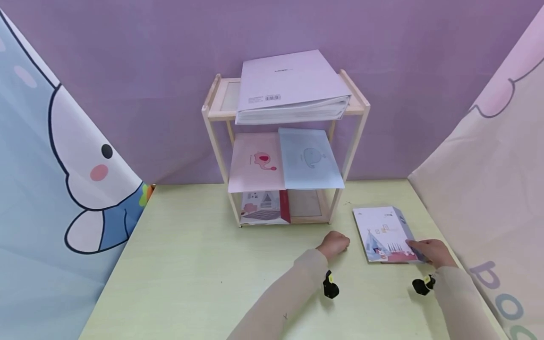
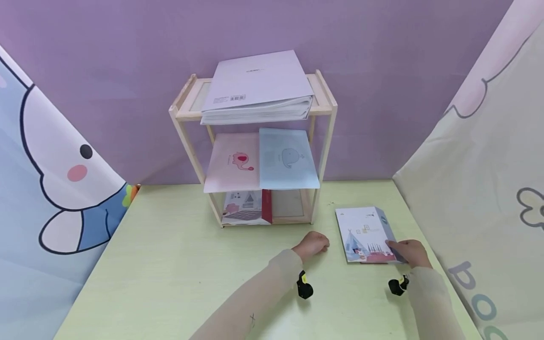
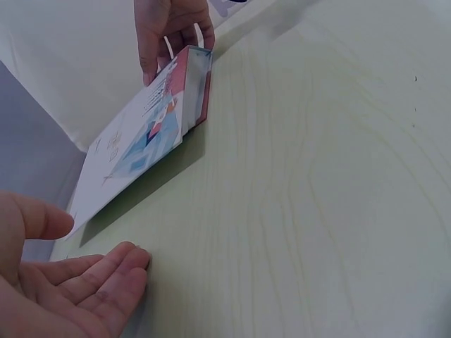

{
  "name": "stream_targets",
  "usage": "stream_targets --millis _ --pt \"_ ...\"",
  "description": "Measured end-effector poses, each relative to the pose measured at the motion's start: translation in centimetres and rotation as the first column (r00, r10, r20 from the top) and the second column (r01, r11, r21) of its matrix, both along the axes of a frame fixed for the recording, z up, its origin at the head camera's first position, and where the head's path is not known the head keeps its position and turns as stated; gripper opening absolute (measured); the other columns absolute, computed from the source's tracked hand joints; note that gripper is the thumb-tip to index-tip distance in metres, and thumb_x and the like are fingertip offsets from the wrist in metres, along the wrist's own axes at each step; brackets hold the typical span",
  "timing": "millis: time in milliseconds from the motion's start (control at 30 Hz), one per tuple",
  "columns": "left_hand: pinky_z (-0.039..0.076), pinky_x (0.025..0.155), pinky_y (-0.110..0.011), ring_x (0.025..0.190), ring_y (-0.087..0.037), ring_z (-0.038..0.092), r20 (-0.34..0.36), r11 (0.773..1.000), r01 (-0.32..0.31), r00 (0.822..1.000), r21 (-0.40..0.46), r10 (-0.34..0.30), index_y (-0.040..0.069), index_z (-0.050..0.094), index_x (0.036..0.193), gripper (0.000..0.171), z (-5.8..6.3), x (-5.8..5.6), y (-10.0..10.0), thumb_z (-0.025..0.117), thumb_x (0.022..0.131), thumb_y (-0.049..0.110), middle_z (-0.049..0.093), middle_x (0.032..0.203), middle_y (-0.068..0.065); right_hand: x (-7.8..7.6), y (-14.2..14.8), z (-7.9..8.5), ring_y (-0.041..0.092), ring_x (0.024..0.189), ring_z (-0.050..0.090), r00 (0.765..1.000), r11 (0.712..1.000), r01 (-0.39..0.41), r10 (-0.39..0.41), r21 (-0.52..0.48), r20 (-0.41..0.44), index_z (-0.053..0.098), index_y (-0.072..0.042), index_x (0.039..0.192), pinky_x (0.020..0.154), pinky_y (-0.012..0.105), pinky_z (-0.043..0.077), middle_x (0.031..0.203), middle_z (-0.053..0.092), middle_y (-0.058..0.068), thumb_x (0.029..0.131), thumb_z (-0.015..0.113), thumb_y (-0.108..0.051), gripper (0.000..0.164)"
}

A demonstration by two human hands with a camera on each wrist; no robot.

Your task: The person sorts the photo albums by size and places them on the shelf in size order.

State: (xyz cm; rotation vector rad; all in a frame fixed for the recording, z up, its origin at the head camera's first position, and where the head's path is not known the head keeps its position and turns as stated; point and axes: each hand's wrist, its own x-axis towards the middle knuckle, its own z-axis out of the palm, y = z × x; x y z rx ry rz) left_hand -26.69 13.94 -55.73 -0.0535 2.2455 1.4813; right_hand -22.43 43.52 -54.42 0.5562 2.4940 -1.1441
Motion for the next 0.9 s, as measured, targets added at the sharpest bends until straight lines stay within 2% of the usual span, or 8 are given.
stream_targets --millis 133,267,433,533,633,767,867,900 --pt "0.033 0.053 -0.023 0.054 -0.012 0.042 0.01 1.0 -0.01 1.0 0.008 0.01 0.009 0.053 0.058 0.02 0.1 0.1 0.3 0.056 0.077 0.004 0.056 0.06 -0.001 -0.1 0.2 0.0 0.017 0.082 0.055 1.0 0.999 0.02 -0.02 -0.029 0.006 0.034 0.024 0.127 0.066 0.028 0.048 0.104 0.057 0.024 0.085 0.058 -0.054 0.092" --pt "0.035 0.053 -0.022 0.053 -0.012 0.044 0.031 0.999 -0.022 0.999 0.036 0.02 0.005 0.062 0.067 0.011 0.0 0.2 0.7 0.057 0.075 0.002 0.059 0.061 -0.004 0.0 0.1 0.1 0.013 0.075 0.057 0.998 0.995 0.055 -0.055 -0.077 0.008 0.032 0.025 0.128 0.065 0.028 0.05 0.094 0.061 0.015 0.086 0.059 -0.051 0.091" --pt "0.036 0.05 -0.021 0.05 -0.012 0.043 0.029 0.997 -0.04 0.999 0.062 0.038 0.002 0.062 0.065 0.012 -0.4 0.1 1.1 0.059 0.076 -0.002 0.057 0.058 -0.005 0.1 -0.2 0.2 0.01 0.07 0.059 0.996 0.985 0.087 -0.088 -0.146 0.002 0.03 0.025 0.129 0.064 0.027 0.051 0.083 0.062 0.003 0.09 0.056 -0.045 0.084" --pt "0.035 0.049 -0.02 0.05 -0.01 0.043 0.034 0.996 -0.037 0.999 0.084 0.034 0.005 0.057 0.06 0.02 -0.6 0.0 1.2 0.06 0.078 -0.003 0.054 0.056 -0.002 0.2 -0.3 0.4 0.01 0.07 0.058 0.995 0.984 0.096 -0.097 -0.149 0.002 0.028 0.026 0.129 0.064 0.027 0.05 0.083 0.061 0.004 0.091 0.054 -0.045 0.085" --pt "0.033 0.049 -0.021 0.048 -0.011 0.037 0.033 0.997 -0.007 0.999 0.078 0.004 0.008 0.044 0.055 0.032 -0.5 -0.1 1.3 0.06 0.08 -0.003 0.046 0.054 -0.001 0.2 -0.4 0.5 0.01 0.072 0.057 0.994 0.985 0.105 -0.105 -0.139 0.007 0.025 0.026 0.131 0.065 0.026 0.049 0.088 0.061 0.008 0.091 0.053 -0.047 0.088" --pt "0.043 0.063 -0.023 0.06 -0.01 0.045 0.02 0.999 0.017 1.0 0.037 -0.018 -0.004 0.063 0.077 0.006 -0.1 0.0 1.2 0.063 0.081 0.0 0.059 0.074 -0.002 0.2 -0.5 0.6 0.009 0.072 0.056 0.995 0.985 0.098 -0.101 -0.141 -0.008 0.025 0.027 0.13 0.065 0.026 0.049 0.089 0.061 0.008 0.093 0.05 -0.045 0.085" --pt "0.049 0.076 -0.024 0.074 -0.01 0.058 0.04 0.999 -0.009 0.999 0.048 0.008 -0.003 0.065 0.111 0.029 0.0 0.3 1.4 0.065 0.082 0.002 0.067 0.091 -0.005 0.3 -0.5 0.5 0.009 0.072 0.056 0.995 0.986 0.087 -0.092 -0.145 -0.029 0.026 0.028 0.129 0.065 0.026 0.048 0.088 0.061 0.007 0.094 0.047 -0.042 0.081" --pt "0.05 0.074 -0.024 0.074 -0.011 0.061 0.048 0.998 -0.017 0.999 0.055 0.014 -0.003 0.065 0.11 0.029 0.0 0.3 1.6 0.065 0.082 0.002 0.068 0.089 -0.006 0.3 -0.4 0.5 0.008 0.072 0.055 0.995 0.986 0.085 -0.091 -0.142 -0.034 0.026 0.028 0.129 0.065 0.025 0.048 0.088 0.061 0.007 0.094 0.047 -0.041 0.08"
